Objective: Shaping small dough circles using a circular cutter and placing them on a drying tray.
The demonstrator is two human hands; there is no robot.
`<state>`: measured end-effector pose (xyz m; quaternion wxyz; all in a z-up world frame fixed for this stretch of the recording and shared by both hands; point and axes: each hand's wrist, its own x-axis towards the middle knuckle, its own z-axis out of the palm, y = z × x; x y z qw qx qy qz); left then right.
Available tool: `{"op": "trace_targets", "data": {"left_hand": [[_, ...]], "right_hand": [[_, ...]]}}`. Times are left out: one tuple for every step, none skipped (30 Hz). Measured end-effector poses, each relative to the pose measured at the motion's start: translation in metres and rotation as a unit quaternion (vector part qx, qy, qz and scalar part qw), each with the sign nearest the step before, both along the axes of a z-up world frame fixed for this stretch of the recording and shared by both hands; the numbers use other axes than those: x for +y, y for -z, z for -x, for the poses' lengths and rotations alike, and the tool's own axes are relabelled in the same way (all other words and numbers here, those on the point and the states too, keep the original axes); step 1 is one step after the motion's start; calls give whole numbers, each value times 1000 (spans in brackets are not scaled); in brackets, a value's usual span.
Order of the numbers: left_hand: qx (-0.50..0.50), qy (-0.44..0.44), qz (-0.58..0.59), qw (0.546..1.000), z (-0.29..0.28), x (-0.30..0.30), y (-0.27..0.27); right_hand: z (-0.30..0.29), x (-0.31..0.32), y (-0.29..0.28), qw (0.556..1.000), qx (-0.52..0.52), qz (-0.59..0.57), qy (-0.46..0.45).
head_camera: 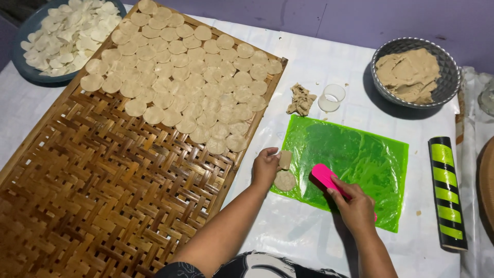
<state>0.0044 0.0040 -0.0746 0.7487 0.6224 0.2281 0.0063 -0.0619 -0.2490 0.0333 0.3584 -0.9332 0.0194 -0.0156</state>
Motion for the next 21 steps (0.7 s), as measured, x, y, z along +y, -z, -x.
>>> {"op": "trace_targets", "data": {"left_hand": [[-1,-1,1,1000,-1,0,3],[-2,-5,-3,1000,-2,-1,5],[-4,-9,-7,1000,-3,-2,8],[-5,-9,-7,1000,-3,-2,6],[-5,-18,15,1000,-3,-2,3],[-5,-26,37,999,-4,-2,1],[-7,-28,38,999,-3,0,-5],[-15,-28,72,997,-2,2,-11],[-24,-31,106,994,0,6,-17],[-27,-36,106,993,1,11,-23],[-38,-37,141,989,3,18,-29],[-51,-38,177,982,4,26,-36],[-56,-48,176,982,5,42,-38],[-70,-53,163,983,5,57,-41],[-83,-59,148,984,7,73,-44],[-88,-71,146,983,9,98,-47],[-104,-96,104,984,13,123,-50],[-119,-120,62,984,17,147,-52],[-122,-130,61,982,18,179,-54],[-124,-175,17,976,20,210,-55],[-125,-220,-27,967,24,242,-56]], "right_hand": [[1,1,0,1000,-1,1,-1],[1,1,-1,1000,4,-5,1],[2,1,-1,1000,8,-11,3],[4,1,0,1000,7,-11,3],[4,0,1,1000,5,-15,0],[5,-1,2,1000,3,-19,-2],[6,-2,3,1000,1,-19,-5],[7,-2,4,1000,11,-22,2],[7,-2,4,999,21,-26,5],[9,-6,10,999,19,-26,-1],[8,-9,16,999,15,-33,-1],[8,-10,22,999,10,-40,-2],[8,-13,26,999,7,-40,-13],[9,-16,30,999,8,-40,-4],[8,-17,35,999,10,-41,4],[6,-22,41,999,7,-42,-9],[6,-26,47,999,8,-35,-13],[5,-31,54,999,9,-28,-17],[3,-36,66,999,7,-28,-27],[1,-41,79,999,7,-27,-20],[-1,-46,91,1000,6,-26,-13]]}}
